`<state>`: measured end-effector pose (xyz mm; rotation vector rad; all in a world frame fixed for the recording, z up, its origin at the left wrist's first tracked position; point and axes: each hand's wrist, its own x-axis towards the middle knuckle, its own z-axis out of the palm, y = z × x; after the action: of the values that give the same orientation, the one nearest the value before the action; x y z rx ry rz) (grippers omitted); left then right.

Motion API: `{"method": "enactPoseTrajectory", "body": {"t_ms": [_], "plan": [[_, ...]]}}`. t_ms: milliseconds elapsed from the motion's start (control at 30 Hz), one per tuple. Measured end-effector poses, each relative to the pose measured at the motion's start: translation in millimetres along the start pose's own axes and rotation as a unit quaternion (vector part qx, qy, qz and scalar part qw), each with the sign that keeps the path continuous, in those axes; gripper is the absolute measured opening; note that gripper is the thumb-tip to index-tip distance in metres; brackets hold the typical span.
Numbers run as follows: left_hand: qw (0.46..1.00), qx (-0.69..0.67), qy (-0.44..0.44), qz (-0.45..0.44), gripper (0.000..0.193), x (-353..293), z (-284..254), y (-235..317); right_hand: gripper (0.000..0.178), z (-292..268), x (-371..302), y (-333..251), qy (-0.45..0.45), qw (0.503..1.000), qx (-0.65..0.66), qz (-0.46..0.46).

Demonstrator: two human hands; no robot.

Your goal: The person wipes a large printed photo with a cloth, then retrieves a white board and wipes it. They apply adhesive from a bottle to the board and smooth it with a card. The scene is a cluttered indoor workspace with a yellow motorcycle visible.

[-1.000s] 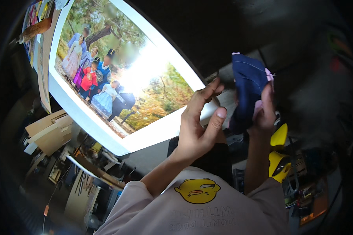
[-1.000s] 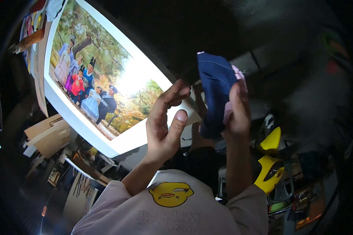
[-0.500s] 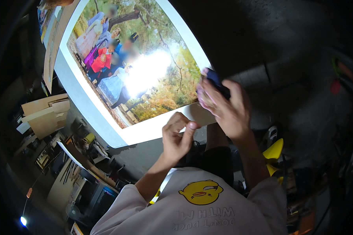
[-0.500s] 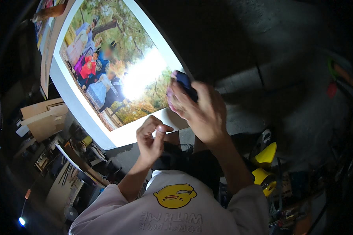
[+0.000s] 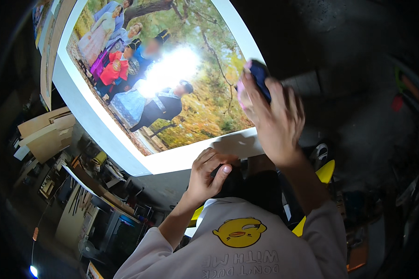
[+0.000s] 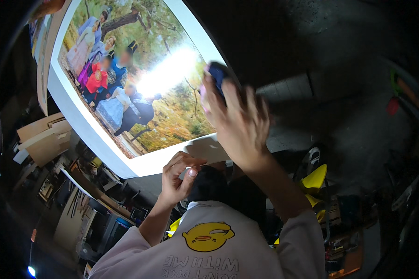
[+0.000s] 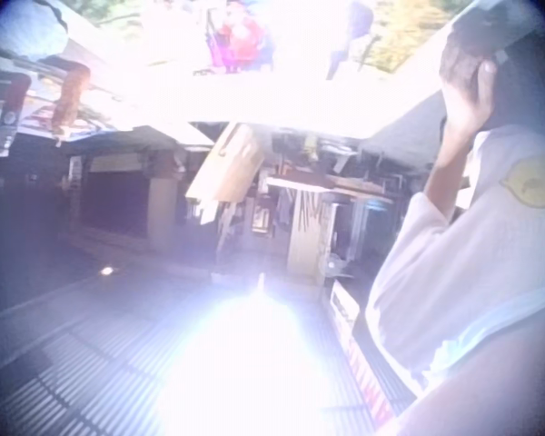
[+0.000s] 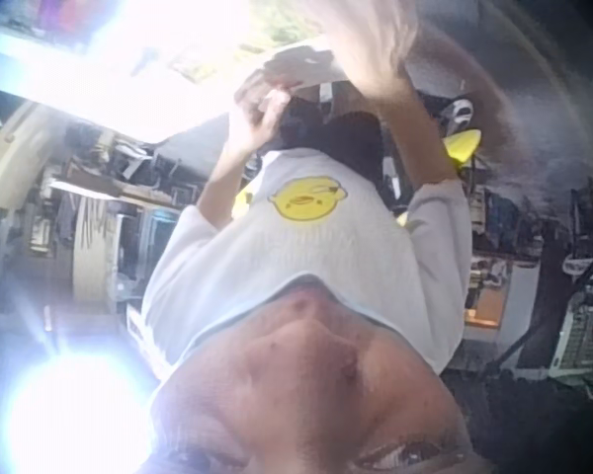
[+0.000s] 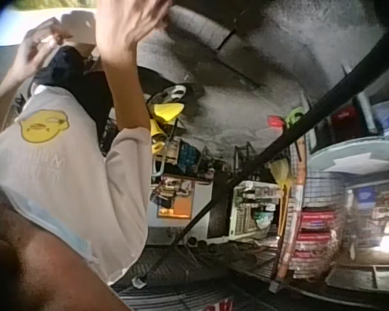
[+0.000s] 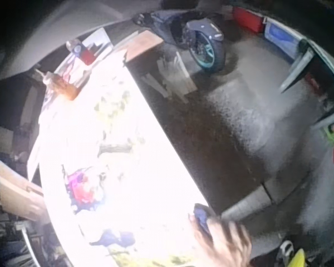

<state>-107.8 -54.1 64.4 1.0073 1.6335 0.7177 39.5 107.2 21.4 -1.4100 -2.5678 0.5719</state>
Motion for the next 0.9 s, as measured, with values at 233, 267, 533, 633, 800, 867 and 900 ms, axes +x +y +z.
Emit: {"method": "enactPoseTrajectory", "body": {"t_ms": [233, 267, 533, 633, 800, 867, 900], "plan": [[1.000, 0.002, -0.008, -0.012, 0.027, 2.6, -10.0, -0.8, 0.074, 3.9, 5.3, 4.2, 0.018, 0.999, -0.034, -0.021], [1.000, 0.004, -0.005, -0.008, 0.026, 0.5, -11.4, -2.1, 0.074, 4.4, 0.5, 4.7, 0.019, 0.999, -0.044, -0.025], [0.999, 0.024, -0.026, 0.005, 0.028, 2.2, -16.6, -0.9, 0.078, -0.7, 17.8, -5.5, 0.003, 0.999, -0.035, 0.018], [1.000, 0.020, -0.019, 0.007, 0.031, -5.7, -19.9, -1.0, 0.072, 0.0, -27.8, 2.2, -0.023, 0.998, -0.053, -0.005], [0.997, 0.043, -0.045, 0.038, 0.036, -3.4, -19.1, -2.8, 0.075, 8.7, 13.8, 3.7, 0.046, 0.998, -0.027, -0.025], [0.999, 0.028, -0.037, 0.022, 0.032, -8.5, -20.3, -0.9, 0.074, 2.2, -0.2, -1.2, 0.013, 0.999, -0.048, 0.005], [0.999, 0.021, -0.033, 0.012, 0.031, -11.5, -20.5, 0.4, 0.074, -2.5, -9.1, -2.7, -0.005, 0.998, -0.057, 0.020]]}}
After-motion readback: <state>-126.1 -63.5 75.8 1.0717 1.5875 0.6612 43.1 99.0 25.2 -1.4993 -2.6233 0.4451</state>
